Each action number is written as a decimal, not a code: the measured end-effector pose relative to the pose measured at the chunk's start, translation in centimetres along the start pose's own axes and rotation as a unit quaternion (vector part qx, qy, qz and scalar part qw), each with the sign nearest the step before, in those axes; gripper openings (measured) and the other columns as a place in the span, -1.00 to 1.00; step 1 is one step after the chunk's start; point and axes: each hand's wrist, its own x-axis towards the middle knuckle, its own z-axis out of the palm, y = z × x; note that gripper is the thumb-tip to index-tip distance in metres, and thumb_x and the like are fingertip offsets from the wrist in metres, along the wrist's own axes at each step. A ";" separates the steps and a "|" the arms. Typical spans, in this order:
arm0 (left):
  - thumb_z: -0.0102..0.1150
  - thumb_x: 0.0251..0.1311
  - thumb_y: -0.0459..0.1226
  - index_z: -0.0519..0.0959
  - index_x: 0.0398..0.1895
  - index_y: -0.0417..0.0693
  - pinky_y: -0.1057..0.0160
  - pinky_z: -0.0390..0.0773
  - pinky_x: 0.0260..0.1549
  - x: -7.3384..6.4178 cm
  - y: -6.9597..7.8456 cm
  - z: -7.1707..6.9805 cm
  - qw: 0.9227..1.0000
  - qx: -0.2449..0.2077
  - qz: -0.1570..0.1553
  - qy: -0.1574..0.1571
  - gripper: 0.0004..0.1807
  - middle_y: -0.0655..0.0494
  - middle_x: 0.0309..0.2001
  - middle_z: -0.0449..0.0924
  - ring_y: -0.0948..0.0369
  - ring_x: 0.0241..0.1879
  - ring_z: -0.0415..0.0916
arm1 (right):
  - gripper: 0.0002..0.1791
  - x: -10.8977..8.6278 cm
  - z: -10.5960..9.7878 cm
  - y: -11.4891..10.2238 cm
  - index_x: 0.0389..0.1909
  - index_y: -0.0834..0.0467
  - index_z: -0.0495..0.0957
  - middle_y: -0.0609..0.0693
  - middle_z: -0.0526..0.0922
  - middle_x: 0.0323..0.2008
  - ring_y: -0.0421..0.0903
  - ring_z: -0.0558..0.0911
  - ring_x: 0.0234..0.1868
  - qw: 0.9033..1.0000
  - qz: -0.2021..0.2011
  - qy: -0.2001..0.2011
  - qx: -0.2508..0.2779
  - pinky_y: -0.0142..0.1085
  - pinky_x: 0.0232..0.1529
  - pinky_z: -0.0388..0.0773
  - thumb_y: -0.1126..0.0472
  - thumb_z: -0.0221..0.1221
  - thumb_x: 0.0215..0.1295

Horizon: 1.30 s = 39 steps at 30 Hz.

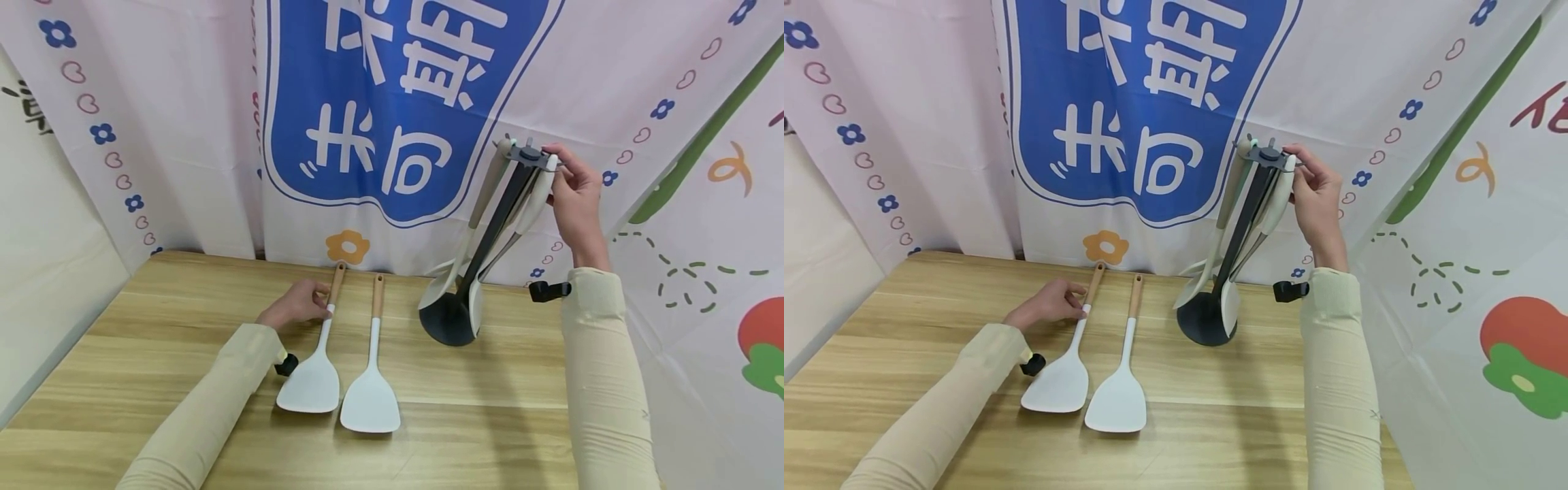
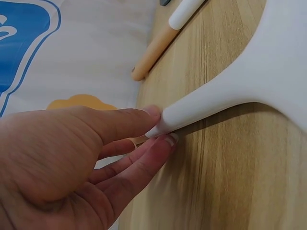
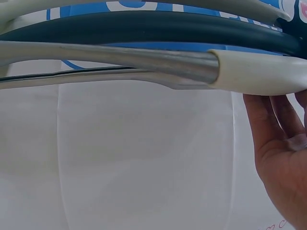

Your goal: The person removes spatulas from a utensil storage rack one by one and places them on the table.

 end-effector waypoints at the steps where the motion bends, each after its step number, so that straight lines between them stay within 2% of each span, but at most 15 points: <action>1: 0.39 0.17 -0.42 0.37 0.28 -0.60 0.23 0.66 -0.24 0.0 0.0 0.0 1.000 0.000 0.003 0.000 -0.34 -0.25 -0.17 0.70 0.04 -0.17 0.64 | -0.67 0.0 0.0 0.0 0.17 0.05 0.67 -0.09 0.38 -0.59 -0.18 0.34 -0.53 1.000 0.001 -0.001 0.001 -0.48 -0.54 0.39 0.27 0.05 0.55; 6: 0.36 0.21 -0.40 0.39 0.29 -0.56 0.21 0.66 -0.22 0.1 0.2 0.0 1.000 0.009 0.006 0.002 -0.37 -0.23 -0.15 0.69 0.04 -0.16 0.64 | -0.66 0.0 -0.1 0.0 0.17 0.01 0.67 -0.10 0.44 -0.56 -0.16 0.38 -0.50 1.000 0.004 -0.002 0.001 -0.48 -0.51 0.43 0.27 0.05 0.55; 11: 0.28 0.27 -0.39 0.44 0.28 -0.50 0.20 0.65 -0.25 0.3 0.7 0.1 1.000 0.019 0.011 0.015 -0.45 -0.22 -0.11 0.66 0.04 -0.18 0.60 | -0.63 -0.1 -0.2 0.2 0.20 0.01 0.66 -0.10 0.42 -0.54 -0.15 0.37 -0.48 1.000 0.009 -0.004 -0.009 -0.48 -0.47 0.43 0.30 0.00 0.55; 16: 0.18 0.28 -0.45 0.43 0.29 -0.51 0.21 0.64 -0.25 0.8 1.9 0.0 0.999 0.015 0.033 0.023 -0.49 -0.21 -0.11 0.66 0.04 -0.18 0.60 | -0.58 -0.1 -0.3 0.4 0.21 0.00 0.65 -0.10 0.37 -0.58 -0.17 0.34 -0.51 1.000 0.009 -0.002 -0.021 -0.47 -0.47 0.42 0.34 -0.05 0.55; 19: 0.19 0.31 -0.42 0.47 0.26 -0.48 0.22 0.66 -0.24 1.3 3.0 -0.1 0.997 0.031 0.061 0.032 -0.53 -0.19 -0.11 0.66 0.05 -0.16 0.62 | -0.57 -0.1 -0.3 0.4 0.20 0.00 0.66 -0.10 0.35 -0.60 -0.17 0.33 -0.54 1.000 0.003 -0.002 -0.022 -0.46 -0.49 0.42 0.36 -0.06 0.54; 23: 0.21 0.35 -0.38 0.51 0.23 -0.43 0.16 0.69 -0.20 1.5 5.2 -0.1 0.994 0.034 0.095 0.042 -0.57 -0.18 -0.10 0.66 0.02 -0.13 0.65 | -0.56 -0.1 -0.3 0.3 0.20 -0.01 0.66 -0.11 0.31 -0.62 -0.17 0.29 -0.56 0.999 -0.005 -0.005 -0.032 -0.46 -0.51 0.41 0.36 -0.07 0.54; 29: 0.19 0.39 -0.37 0.39 0.41 -0.29 0.14 0.70 -0.12 2.5 9.2 1.0 0.989 0.011 0.130 0.067 -0.46 -0.12 -0.07 0.68 0.03 -0.10 0.67 | -0.56 -0.2 -0.1 0.1 0.20 -0.02 0.66 -0.12 0.30 -0.63 -0.18 0.27 -0.59 0.999 -0.011 -0.006 -0.035 -0.48 -0.53 0.40 0.36 -0.07 0.54; 34: 0.18 0.41 -0.35 0.37 0.45 -0.18 0.15 0.70 -0.05 3.4 12.5 2.2 0.981 -0.019 0.167 0.102 -0.44 -0.09 -0.03 0.67 0.08 -0.08 0.68 | -0.57 -0.1 -0.2 0.2 0.20 -0.01 0.66 -0.12 0.28 -0.63 -0.18 0.26 -0.59 0.999 -0.012 -0.006 -0.031 -0.48 -0.53 0.39 0.36 -0.07 0.54; 39: 0.18 0.41 -0.36 0.40 0.43 -0.17 0.14 0.67 0.05 4.1 16.1 2.7 0.972 -0.041 0.208 0.104 -0.46 -0.16 0.05 0.65 0.07 -0.03 0.66 | -0.57 0.0 -0.2 0.2 0.21 0.00 0.65 -0.11 0.30 -0.62 -0.17 0.26 -0.59 0.999 -0.010 -0.007 -0.029 -0.47 -0.54 0.38 0.36 -0.06 0.54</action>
